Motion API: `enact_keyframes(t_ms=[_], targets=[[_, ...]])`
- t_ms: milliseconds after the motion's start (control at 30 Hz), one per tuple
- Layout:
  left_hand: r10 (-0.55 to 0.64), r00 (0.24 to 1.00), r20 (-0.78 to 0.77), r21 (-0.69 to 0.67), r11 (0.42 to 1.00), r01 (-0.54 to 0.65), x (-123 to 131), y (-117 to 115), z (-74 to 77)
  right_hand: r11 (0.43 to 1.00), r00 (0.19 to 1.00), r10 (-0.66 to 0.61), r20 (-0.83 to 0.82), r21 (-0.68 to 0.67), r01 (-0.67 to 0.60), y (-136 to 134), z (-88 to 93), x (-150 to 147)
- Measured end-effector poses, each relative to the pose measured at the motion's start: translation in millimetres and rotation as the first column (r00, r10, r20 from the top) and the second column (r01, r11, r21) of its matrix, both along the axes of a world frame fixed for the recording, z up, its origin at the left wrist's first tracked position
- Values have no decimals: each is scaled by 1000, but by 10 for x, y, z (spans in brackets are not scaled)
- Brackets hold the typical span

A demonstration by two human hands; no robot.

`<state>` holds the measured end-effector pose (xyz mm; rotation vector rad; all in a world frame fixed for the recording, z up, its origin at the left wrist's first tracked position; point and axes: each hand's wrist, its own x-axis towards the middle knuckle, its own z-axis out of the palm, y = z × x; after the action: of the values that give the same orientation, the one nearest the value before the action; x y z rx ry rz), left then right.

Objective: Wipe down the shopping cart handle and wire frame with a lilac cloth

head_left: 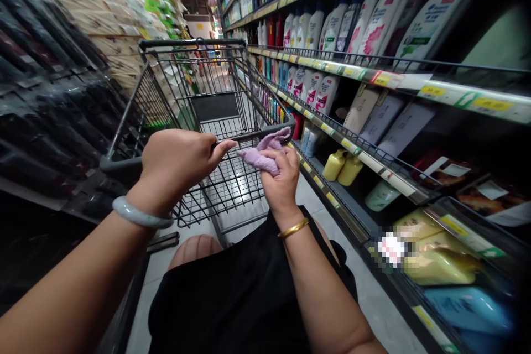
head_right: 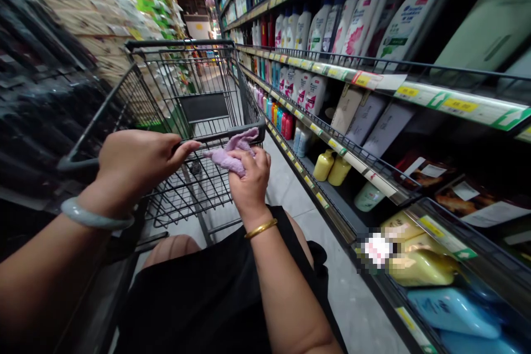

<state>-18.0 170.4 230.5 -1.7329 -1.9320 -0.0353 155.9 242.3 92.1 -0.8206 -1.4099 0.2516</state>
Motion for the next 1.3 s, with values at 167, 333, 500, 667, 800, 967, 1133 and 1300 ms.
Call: enact_keyframes(t_ms=[167,333,500,667,800,967,1133,1300], targets=[[-17,997,77,32,999,15,-56,44,-12,987,975,-157,-160,-54,150,110,-49,129],[-23,999,44,46,999,21,-119,87,-27,1000,987,-9,160,23,5,-32,-111,-44],[-11,1000,-26,40,999,12,-250,110,-29,995,994,-100,40,31,98,30,-94,64],[-8,999,-40,51,999,10,-388,125,-27,998,986,-62,158,-20,66,-63,-118,-41],[-11,1000,-25,63,998,12,-544,115,-22,986,944,125,306,67,-152,-190,-123,-192],[-103,995,11,59,993,102,-723,128,-41,996,996,22,-84,-85,-29,29,-134,-50],[-359,914,188,238,920,312,-378,216,-31,925,967,63,-247,-348,-149,214,-195,1],[-412,886,211,190,907,376,356,433,66,927,961,69,-270,-339,-162,136,-125,-58]])
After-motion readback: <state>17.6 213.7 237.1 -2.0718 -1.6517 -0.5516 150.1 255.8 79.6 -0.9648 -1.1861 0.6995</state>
